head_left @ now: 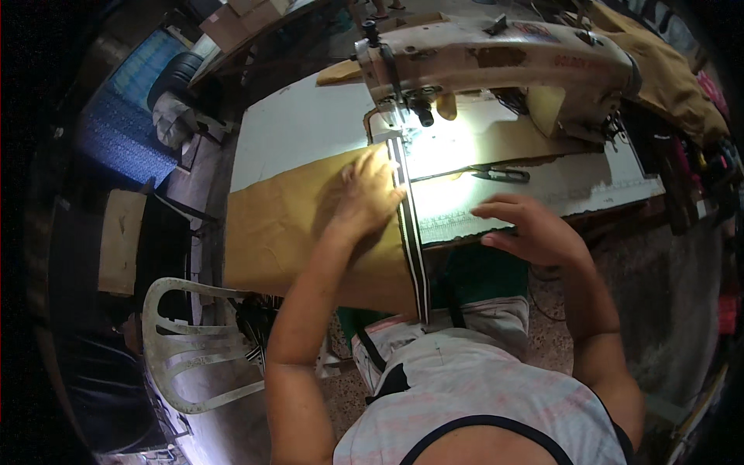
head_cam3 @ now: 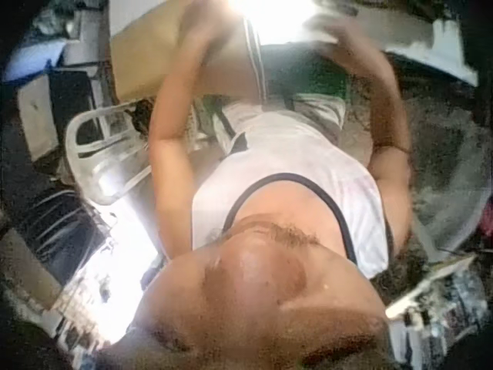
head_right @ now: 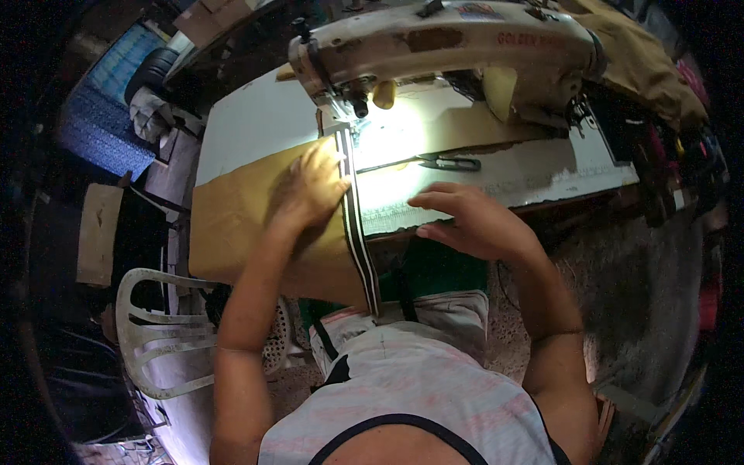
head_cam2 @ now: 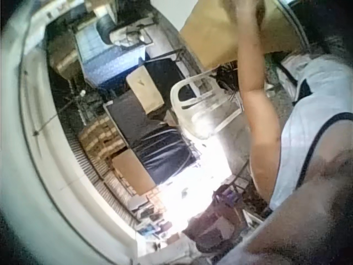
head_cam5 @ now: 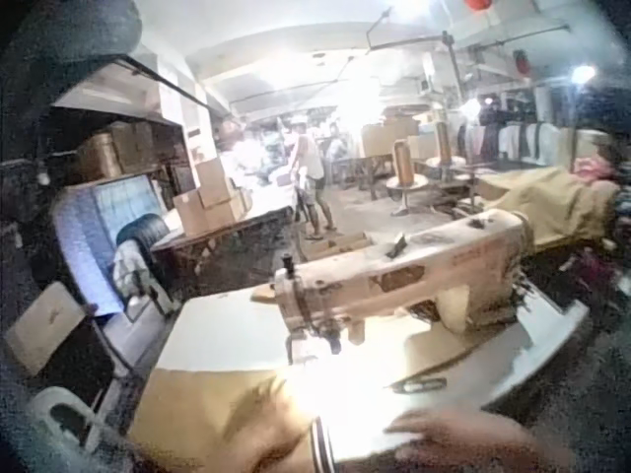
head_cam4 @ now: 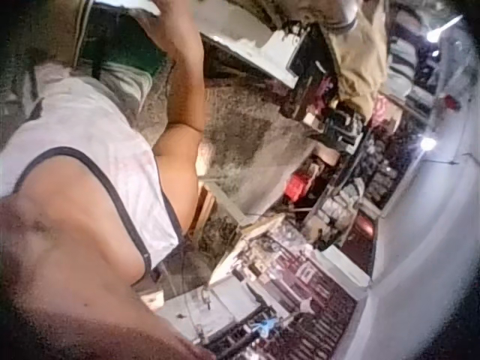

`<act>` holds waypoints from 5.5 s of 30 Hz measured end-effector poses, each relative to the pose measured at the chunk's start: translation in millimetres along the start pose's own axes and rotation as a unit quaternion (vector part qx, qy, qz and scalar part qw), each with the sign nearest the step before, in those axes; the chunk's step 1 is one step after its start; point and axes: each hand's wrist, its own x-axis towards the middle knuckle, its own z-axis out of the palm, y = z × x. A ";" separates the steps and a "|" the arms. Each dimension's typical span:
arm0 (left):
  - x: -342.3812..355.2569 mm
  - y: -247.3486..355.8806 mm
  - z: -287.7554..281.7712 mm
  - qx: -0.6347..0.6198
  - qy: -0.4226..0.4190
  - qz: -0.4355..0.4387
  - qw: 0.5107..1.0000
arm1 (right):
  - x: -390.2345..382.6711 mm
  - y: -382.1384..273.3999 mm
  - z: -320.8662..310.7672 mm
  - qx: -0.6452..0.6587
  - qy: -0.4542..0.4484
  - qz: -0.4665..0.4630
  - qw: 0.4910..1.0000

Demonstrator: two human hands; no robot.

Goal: Sewing a zipper onto a piece of tan leather or fabric using a professional sewing machine.

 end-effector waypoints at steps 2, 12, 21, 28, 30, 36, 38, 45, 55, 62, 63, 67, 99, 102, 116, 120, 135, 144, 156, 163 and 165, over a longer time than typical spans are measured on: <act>11.3 -15.8 -1.0 -0.045 0.043 0.010 0.998 | -35.0 17.2 7.1 0.030 0.034 0.025 0.999; 22.8 -26.8 13.9 -0.023 0.032 0.071 0.997 | -167.7 177.5 -5.7 0.112 0.667 0.305 0.670; 18.3 -19.5 10.3 0.015 -0.012 0.043 0.999 | -157.0 246.8 -29.4 0.197 0.707 0.290 0.614; 13.7 3.2 11.4 0.021 -0.027 0.042 0.998 | -178.8 270.9 -42.9 0.210 0.678 0.279 0.647; 14.9 5.6 10.6 0.014 -0.023 0.041 0.999 | -179.2 272.5 -45.6 0.267 0.689 0.268 0.618; 12.8 5.1 10.2 0.002 -0.005 0.025 1.000 | -196.1 282.1 -52.3 0.288 0.647 0.246 0.661; 13.3 2.1 11.8 0.007 -0.001 0.032 0.999 | -207.0 280.0 -59.0 0.362 0.604 0.262 0.660; 16.1 -9.3 12.4 -0.014 0.001 0.018 1.000 | -164.0 163.5 -87.3 -0.199 0.442 0.529 0.696; 12.3 -9.2 12.7 -0.013 0.027 0.049 0.998 | 109.9 50.9 14.5 -0.257 0.000 -0.049 0.965; 11.0 -7.4 7.7 -0.025 0.003 0.044 0.999 | 171.4 83.7 11.5 -0.308 -0.085 -0.026 0.947; 11.3 -7.5 6.9 -0.027 -0.001 0.042 0.999 | 170.5 84.6 11.6 -0.302 -0.085 0.003 0.950; 12.5 -6.9 3.8 -0.027 -0.005 0.040 0.999 | 165.1 81.1 11.6 -0.255 -0.029 -0.035 0.966; 15.8 -5.0 7.2 -0.040 -0.002 0.030 0.999 | 172.8 82.1 10.7 -0.303 0.021 -0.100 0.948; 15.6 -3.8 7.7 -0.037 -0.002 0.027 0.999 | 173.0 82.6 10.2 -0.302 0.041 -0.128 0.944; 14.9 -3.1 5.8 -0.042 -0.006 0.023 0.999 | 175.3 78.8 13.3 -0.302 0.044 -0.121 0.944; 14.3 -2.9 5.7 -0.045 -0.003 0.023 0.999 | 172.4 74.6 13.8 -0.317 0.056 -0.123 0.939; 15.8 -5.2 6.1 -0.051 0.010 0.034 0.998 | 172.8 76.6 16.7 -0.297 0.084 -0.138 0.941; 15.8 -5.1 4.9 -0.047 -0.003 0.028 0.998 | 172.3 77.2 18.2 -0.340 0.099 -0.152 0.923; 18.2 -7.1 5.1 -0.048 -0.011 0.031 0.998 | 173.9 80.5 18.9 -0.297 0.106 -0.160 0.936; 17.9 -7.0 7.7 -0.048 -0.009 0.030 0.998 | 173.8 68.1 13.7 -0.324 0.116 -0.162 0.925; 18.6 -6.4 8.2 -0.050 -0.014 0.032 0.998 | 172.8 65.6 11.2 -0.276 0.102 -0.168 0.941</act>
